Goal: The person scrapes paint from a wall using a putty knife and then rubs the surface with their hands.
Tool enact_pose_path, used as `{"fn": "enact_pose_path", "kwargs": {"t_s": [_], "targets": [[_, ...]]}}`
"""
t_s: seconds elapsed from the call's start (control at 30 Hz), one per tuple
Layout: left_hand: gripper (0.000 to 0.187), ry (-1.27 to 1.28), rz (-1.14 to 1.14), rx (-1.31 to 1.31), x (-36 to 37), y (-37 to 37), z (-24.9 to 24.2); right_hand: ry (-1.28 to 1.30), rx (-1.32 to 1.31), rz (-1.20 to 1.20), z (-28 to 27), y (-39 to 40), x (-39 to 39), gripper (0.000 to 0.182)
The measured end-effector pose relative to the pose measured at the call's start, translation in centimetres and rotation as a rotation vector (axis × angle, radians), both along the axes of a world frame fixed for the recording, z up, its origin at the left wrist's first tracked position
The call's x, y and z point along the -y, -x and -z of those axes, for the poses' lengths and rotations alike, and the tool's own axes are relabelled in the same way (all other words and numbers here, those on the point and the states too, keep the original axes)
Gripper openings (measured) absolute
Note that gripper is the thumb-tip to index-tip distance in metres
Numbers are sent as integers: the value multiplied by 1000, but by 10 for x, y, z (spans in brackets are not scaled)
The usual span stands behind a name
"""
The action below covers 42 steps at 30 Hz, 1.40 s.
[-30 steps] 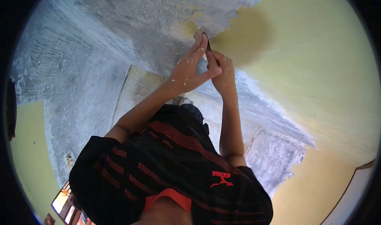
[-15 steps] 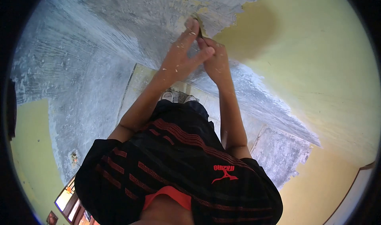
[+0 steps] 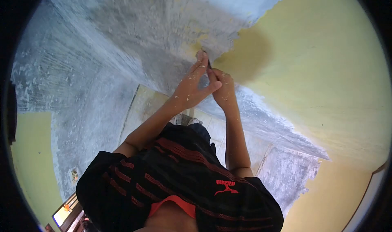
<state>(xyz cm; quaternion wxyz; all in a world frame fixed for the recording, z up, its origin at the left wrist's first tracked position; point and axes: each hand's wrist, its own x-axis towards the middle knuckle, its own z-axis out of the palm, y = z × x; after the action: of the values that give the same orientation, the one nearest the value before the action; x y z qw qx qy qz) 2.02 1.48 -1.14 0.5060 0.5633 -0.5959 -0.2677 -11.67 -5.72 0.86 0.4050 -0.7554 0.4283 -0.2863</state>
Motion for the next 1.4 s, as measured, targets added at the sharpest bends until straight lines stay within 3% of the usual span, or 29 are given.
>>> {"fn": "enact_pose_path", "kwargs": {"t_s": [0.1,0.23,0.3,0.33,0.43,0.5,0.6,0.7,0.73,0.77,0.83,0.87,0.9,0.97,1.1,1.17,1.2,1.27,1.4], "targets": [[97,32,-25,-36,2,-7,-2,-78,-57,8,-4,-4,-4,29],[92,19,19,-12,0,2,4,131,187,-21,5,0,-5,31],[89,65,-25,-54,1,5,6,30,-93,-51,-1,3,3,32],[89,66,-23,-53,2,1,5,30,-92,-49,-3,1,2,32],[87,-12,-58,-107,5,-4,2,25,-27,-35,-3,-2,-2,31],[86,33,1,-93,2,0,3,98,166,-66,6,5,-4,32],[99,39,-54,-92,6,-1,-1,276,62,-146,9,-3,11,31],[86,-3,-82,-92,3,-13,-9,55,43,-20,6,-15,-3,29],[86,-10,-89,-91,2,-12,-7,51,208,-42,16,-10,-5,28],[86,-12,-44,-84,1,-7,-3,43,208,-49,13,-4,-6,28],[86,-5,-14,-78,2,-5,-6,-49,58,-29,-3,3,-1,28],[87,6,-35,-70,1,-5,-8,113,12,-79,-5,-2,3,29],[88,17,-52,-65,1,-4,-10,112,12,-77,-3,-4,3,29],[88,-19,-28,-88,3,-10,-13,-105,28,-53,2,-6,4,29],[89,-71,50,-89,4,-2,-5,-217,71,-4,-4,5,-5,31],[89,-26,4,-81,3,-2,-5,267,10,-120,1,2,6,29],[88,21,-42,-75,4,-2,-5,268,12,-114,0,-3,6,29],[88,16,-52,-112,6,-8,-7,-21,5,-43,-1,-16,2,27],[87,-6,-7,-83,4,-3,-3,-115,122,-63,4,2,2,25]]}}
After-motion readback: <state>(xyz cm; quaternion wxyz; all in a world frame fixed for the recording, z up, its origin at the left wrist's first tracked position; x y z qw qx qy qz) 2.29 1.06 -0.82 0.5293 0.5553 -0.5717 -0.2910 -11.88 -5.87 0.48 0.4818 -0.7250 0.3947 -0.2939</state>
